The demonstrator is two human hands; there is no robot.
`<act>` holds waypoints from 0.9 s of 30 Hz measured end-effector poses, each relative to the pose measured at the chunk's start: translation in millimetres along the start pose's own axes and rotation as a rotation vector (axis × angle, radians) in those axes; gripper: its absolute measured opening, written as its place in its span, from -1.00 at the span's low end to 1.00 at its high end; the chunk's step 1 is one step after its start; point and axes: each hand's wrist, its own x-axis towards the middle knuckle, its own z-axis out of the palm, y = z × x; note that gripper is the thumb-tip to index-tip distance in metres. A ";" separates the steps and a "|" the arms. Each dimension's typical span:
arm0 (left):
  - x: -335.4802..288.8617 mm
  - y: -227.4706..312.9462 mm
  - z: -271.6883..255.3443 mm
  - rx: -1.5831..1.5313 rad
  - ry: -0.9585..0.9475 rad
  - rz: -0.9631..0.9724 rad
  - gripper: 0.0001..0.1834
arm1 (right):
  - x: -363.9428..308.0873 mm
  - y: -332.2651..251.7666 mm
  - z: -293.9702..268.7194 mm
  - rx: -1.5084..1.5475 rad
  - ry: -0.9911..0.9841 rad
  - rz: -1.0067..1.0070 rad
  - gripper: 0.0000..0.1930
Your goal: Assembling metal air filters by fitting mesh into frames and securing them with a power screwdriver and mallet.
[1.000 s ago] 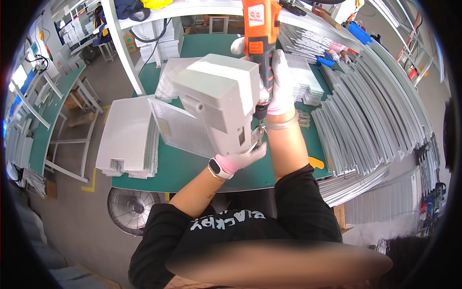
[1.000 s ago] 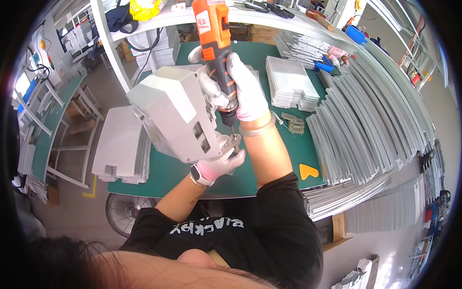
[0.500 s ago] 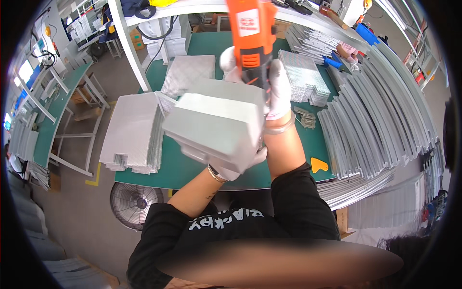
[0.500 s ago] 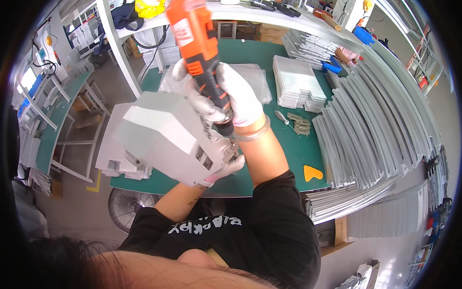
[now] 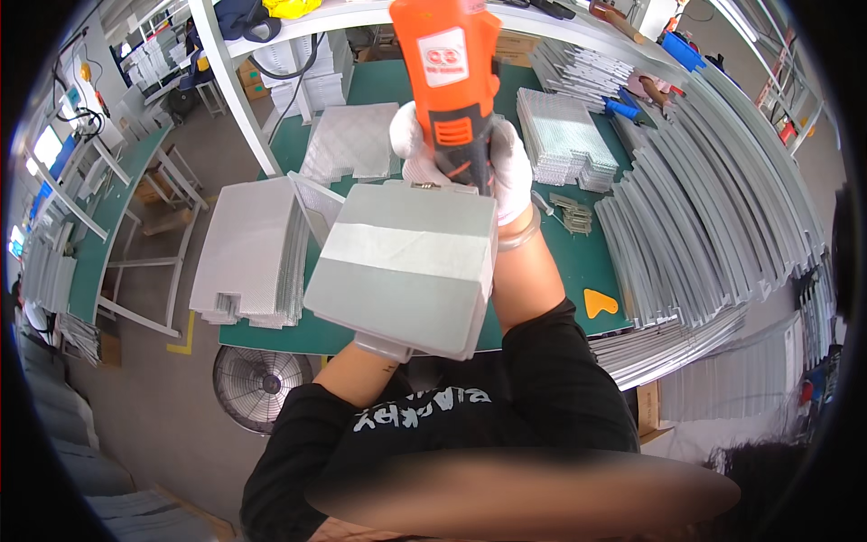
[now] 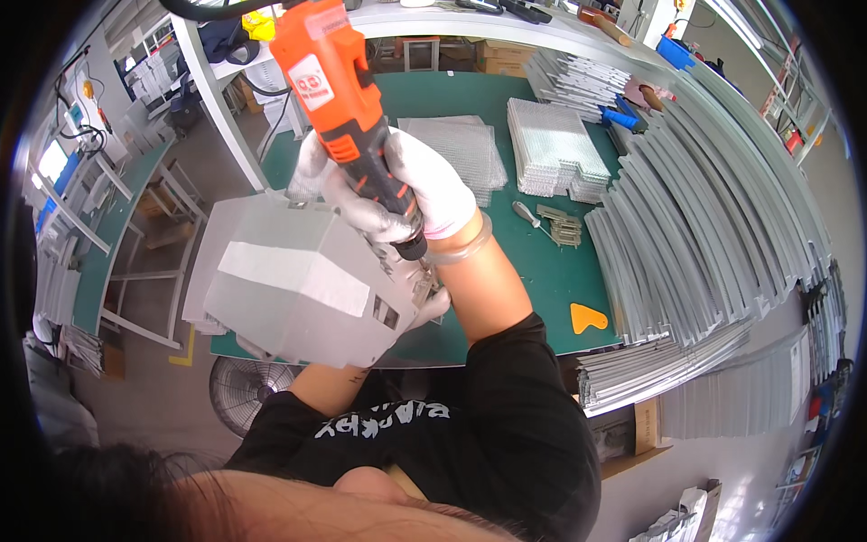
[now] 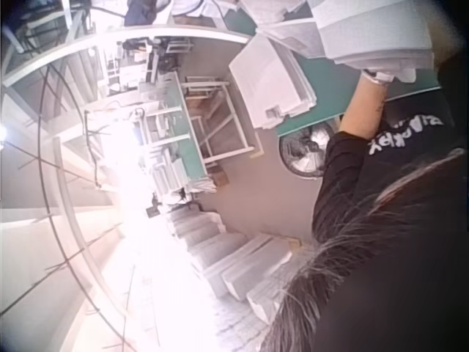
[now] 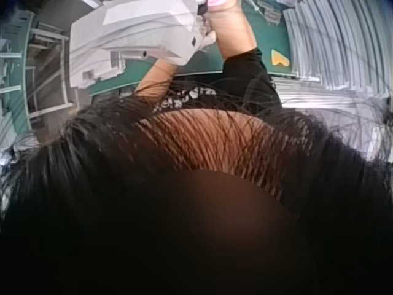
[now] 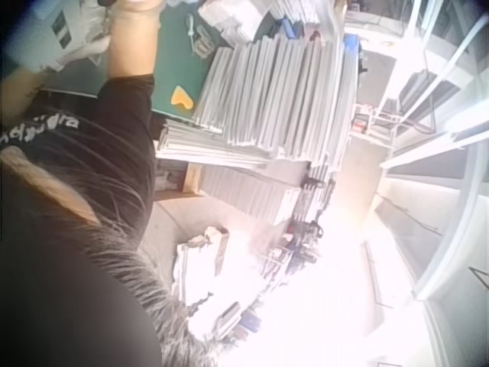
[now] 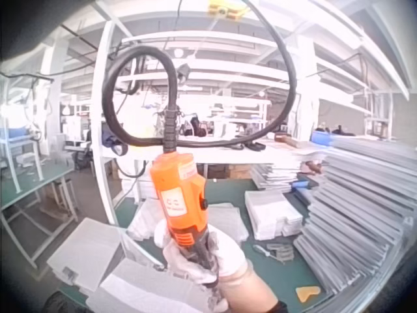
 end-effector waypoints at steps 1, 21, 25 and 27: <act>-0.3 1.5 -0.7 0.005 0.005 0.003 -0.80 | -2.5 -0.5 0.3 0.000 0.001 -0.001 -0.21; -81.3 -3.8 -35.5 -0.157 -0.221 0.055 -0.71 | 6.2 -76.7 16.2 -0.416 0.455 -0.223 -0.68; -168.6 -11.5 -97.4 -0.277 -0.457 0.304 -0.82 | -2.2 -71.2 29.2 -0.408 0.531 -0.220 -0.71; -232.7 -18.8 -108.0 -0.376 -0.579 0.167 -0.89 | -5.7 -62.9 20.6 -0.385 0.520 -0.216 -0.70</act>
